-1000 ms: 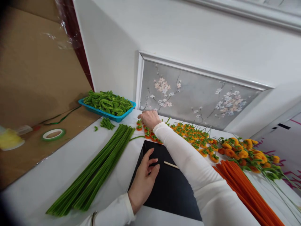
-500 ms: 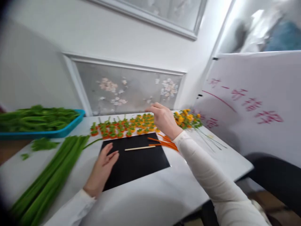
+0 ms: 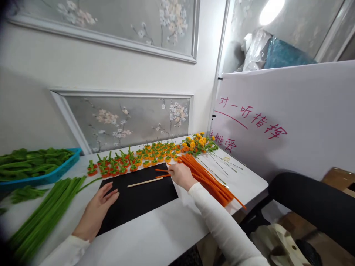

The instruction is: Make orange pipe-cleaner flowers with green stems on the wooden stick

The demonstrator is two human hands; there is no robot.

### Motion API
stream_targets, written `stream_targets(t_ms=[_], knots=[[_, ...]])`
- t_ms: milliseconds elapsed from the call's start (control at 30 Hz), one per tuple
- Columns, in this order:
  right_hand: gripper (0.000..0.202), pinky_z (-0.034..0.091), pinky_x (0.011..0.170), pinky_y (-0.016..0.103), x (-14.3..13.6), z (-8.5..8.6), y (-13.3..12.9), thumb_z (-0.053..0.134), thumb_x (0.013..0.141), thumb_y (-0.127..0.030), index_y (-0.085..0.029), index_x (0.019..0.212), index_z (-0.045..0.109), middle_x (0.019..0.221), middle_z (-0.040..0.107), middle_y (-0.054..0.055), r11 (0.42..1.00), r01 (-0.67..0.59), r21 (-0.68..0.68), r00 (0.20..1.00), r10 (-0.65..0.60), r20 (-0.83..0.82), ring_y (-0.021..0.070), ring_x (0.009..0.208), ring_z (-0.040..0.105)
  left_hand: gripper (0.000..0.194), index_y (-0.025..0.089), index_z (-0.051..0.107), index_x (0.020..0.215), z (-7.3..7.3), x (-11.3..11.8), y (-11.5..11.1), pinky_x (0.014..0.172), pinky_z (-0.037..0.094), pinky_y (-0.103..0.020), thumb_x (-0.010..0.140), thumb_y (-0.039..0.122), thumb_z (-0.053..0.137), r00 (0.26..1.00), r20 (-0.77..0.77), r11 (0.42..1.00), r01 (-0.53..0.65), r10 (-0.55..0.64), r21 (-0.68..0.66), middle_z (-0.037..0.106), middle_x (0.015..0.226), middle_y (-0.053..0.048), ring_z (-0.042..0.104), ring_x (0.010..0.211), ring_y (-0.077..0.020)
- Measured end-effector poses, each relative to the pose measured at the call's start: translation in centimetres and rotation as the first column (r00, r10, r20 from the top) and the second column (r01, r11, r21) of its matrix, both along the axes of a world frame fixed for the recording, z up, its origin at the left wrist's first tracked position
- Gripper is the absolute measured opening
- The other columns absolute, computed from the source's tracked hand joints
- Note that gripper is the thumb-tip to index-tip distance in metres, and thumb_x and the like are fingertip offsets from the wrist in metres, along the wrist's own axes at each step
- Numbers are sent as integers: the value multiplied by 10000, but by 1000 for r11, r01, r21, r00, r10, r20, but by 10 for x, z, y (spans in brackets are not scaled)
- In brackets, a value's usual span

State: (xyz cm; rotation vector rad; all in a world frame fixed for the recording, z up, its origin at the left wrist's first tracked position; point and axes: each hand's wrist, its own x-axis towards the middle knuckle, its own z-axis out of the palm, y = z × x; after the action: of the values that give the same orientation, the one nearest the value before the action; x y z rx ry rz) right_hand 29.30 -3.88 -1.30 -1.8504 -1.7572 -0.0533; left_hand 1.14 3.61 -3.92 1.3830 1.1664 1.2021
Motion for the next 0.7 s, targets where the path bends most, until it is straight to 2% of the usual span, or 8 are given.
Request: stream_targets(t_ms=[200, 333, 433, 533, 633, 700], knots=[[254, 432, 713, 239, -16, -13, 18, 455, 881, -170, -243, 1002, 666, 971, 683, 62, 997, 38, -65, 992, -29, 127, 181, 908, 624, 486, 180, 522, 1168, 5, 0, 4, 1068, 329, -476, 704, 278, 632, 999, -38, 1000, -22, 22, -14, 445, 1384, -142, 482, 1224, -308], [234, 420, 783, 275, -18, -16, 21, 464, 873, -130, -204, 974, 662, 998, 649, 89, 996, 16, -83, 979, 2, 206, 201, 997, 576, 502, 206, 543, 1158, 14, 17, 7, 1059, 323, -504, 681, 305, 666, 991, -121, 997, 67, -62, 39, 490, 1350, -118, 472, 1222, -317], [215, 409, 828, 310, -22, -16, 22, 448, 895, -146, -176, 959, 651, 982, 635, 107, 996, 16, -85, 971, 5, 237, 212, 1013, 555, 521, 201, 530, 1185, 21, 35, 5, 1044, 336, -508, 695, 327, 654, 980, -162, 982, 135, -114, 130, 492, 1347, -130, 483, 1206, -310], [218, 381, 895, 342, -25, -13, 22, 427, 905, -131, -167, 972, 631, 1028, 618, 112, 997, 25, -75, 970, -6, 244, 215, 1061, 524, 533, 182, 529, 1189, 27, 50, 1, 1037, 352, -483, 695, 339, 651, 979, -146, 974, 162, -139, 156, 488, 1349, -142, 491, 1199, -303], [242, 368, 931, 362, -18, -8, 23, 412, 904, -95, -163, 1061, 583, 1124, 586, 113, 996, 65, -67, 974, -49, 220, 217, 1110, 496, 540, 167, 541, 1175, 28, 56, -2, 1002, 398, -448, 689, 369, 660, 979, -117, 972, 182, -166, 149, 506, 1329, -153, 539, 1149, -287], [259, 413, 886, 358, -7, -5, 28, 411, 910, -89, -138, 1132, 537, 1113, 586, 121, 988, 122, -91, 977, -103, 187, 215, 1055, 535, 546, 161, 545, 1166, 27, 55, -5, 938, 453, -422, 685, 389, 666, 979, -94, 972, 194, -183, 130, 530, 1299, -159, 560, 1122, -285]])
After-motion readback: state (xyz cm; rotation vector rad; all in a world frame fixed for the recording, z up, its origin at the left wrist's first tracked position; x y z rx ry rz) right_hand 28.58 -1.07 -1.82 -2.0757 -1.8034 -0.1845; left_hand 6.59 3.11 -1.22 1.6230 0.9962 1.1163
